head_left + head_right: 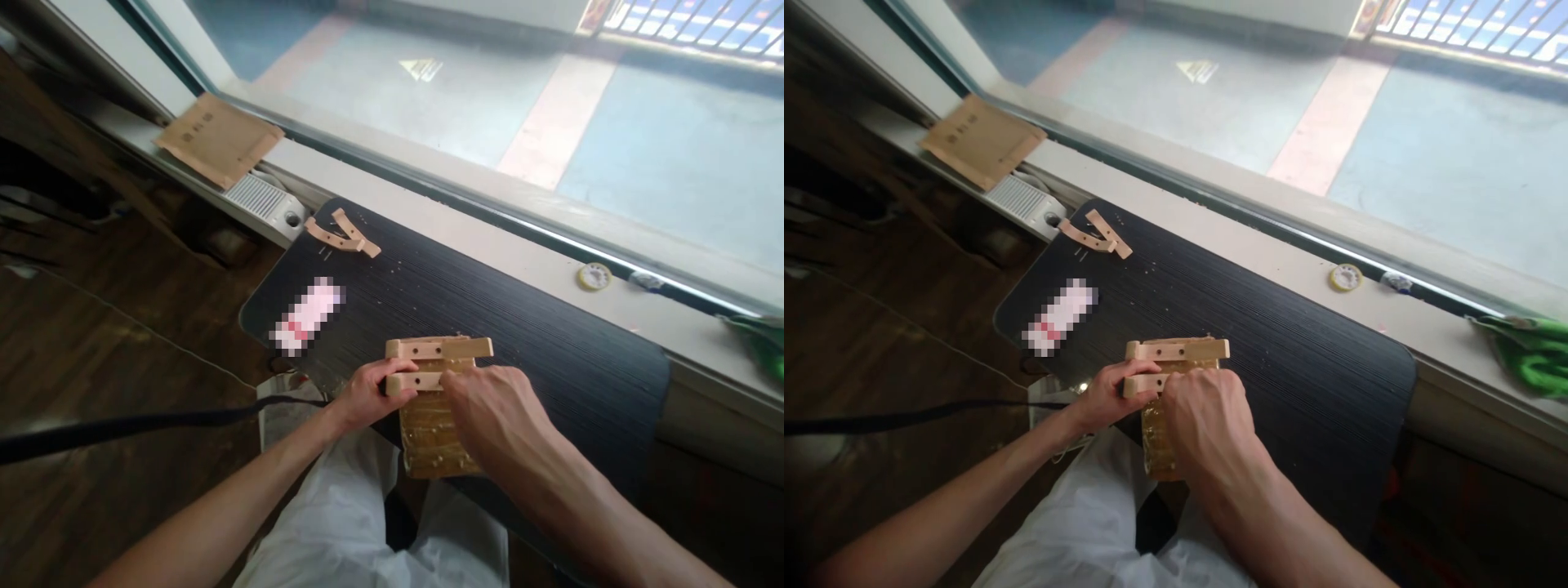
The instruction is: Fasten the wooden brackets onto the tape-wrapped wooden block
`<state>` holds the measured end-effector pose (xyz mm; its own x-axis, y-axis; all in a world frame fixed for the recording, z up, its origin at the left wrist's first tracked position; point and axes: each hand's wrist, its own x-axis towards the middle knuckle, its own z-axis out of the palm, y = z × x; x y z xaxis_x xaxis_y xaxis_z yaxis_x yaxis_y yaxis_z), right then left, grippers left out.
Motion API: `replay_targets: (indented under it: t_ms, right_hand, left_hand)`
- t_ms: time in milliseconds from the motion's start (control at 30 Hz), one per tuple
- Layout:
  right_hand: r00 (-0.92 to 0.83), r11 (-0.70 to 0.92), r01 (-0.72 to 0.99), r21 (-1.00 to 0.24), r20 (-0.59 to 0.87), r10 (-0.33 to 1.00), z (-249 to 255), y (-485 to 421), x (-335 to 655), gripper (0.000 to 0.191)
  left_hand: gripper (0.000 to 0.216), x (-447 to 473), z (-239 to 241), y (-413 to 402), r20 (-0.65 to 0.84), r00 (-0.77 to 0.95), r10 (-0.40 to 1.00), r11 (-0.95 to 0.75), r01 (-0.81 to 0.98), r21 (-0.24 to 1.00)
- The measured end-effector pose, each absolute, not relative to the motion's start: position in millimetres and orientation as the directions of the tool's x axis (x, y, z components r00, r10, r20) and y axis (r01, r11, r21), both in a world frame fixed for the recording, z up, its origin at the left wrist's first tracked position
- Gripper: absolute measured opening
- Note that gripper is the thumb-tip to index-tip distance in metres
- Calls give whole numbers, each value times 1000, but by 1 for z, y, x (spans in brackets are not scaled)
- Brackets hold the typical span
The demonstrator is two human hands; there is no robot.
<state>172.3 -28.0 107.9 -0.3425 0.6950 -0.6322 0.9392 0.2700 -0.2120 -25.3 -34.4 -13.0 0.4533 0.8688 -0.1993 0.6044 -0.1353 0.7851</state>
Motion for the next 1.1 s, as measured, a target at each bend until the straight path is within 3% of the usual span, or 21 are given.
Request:
replay_targets:
  t_ms: [133,233,333,433,533,600,733,800,900,967,1100]
  right_hand:
    - [-311,210,949,-236,-585,749,94,-34,180,12]
    - [-345,166,922,-350,-548,762,82,-39,188,6]
    - [-356,101,877,-470,-494,793,66,-51,202,15]
    - [-236,31,870,-492,-361,902,46,-72,224,30]
    - [-98,-61,859,-508,-280,955,30,-99,240,39]
    - [90,-171,819,-547,-173,981,23,-121,238,39]
    - [370,-288,610,-739,-56,927,5,-159,204,47]
    - [431,-297,534,-791,-48,901,-8,-171,184,47]
    - [524,-274,504,-819,38,851,-23,-184,168,48]
    - [558,-266,464,-845,45,829,-31,-193,171,50]
    - [654,-255,388,-886,69,753,-42,-211,185,50]
  left_hand:
    - [30,-32,-25,-36,-55,492,869,-242,519,820]
    - [30,-33,-31,-36,55,493,868,-330,492,806]
    - [35,-30,-40,-39,161,463,872,-388,452,803]
    - [36,-29,-49,-44,223,387,894,-383,406,830]
    - [39,-33,-60,-47,209,346,915,-330,341,880]
    - [50,-38,-68,-44,175,343,923,-283,296,912]
    - [70,-37,-72,-19,206,380,902,-264,108,958]
    - [77,-33,-67,-10,203,442,874,-274,103,956]
    - [62,-32,-58,-16,169,562,810,-226,34,973]
    - [59,-38,-58,-31,209,548,810,-239,-16,971]
    - [59,-49,-68,-52,109,330,938,-181,195,964]
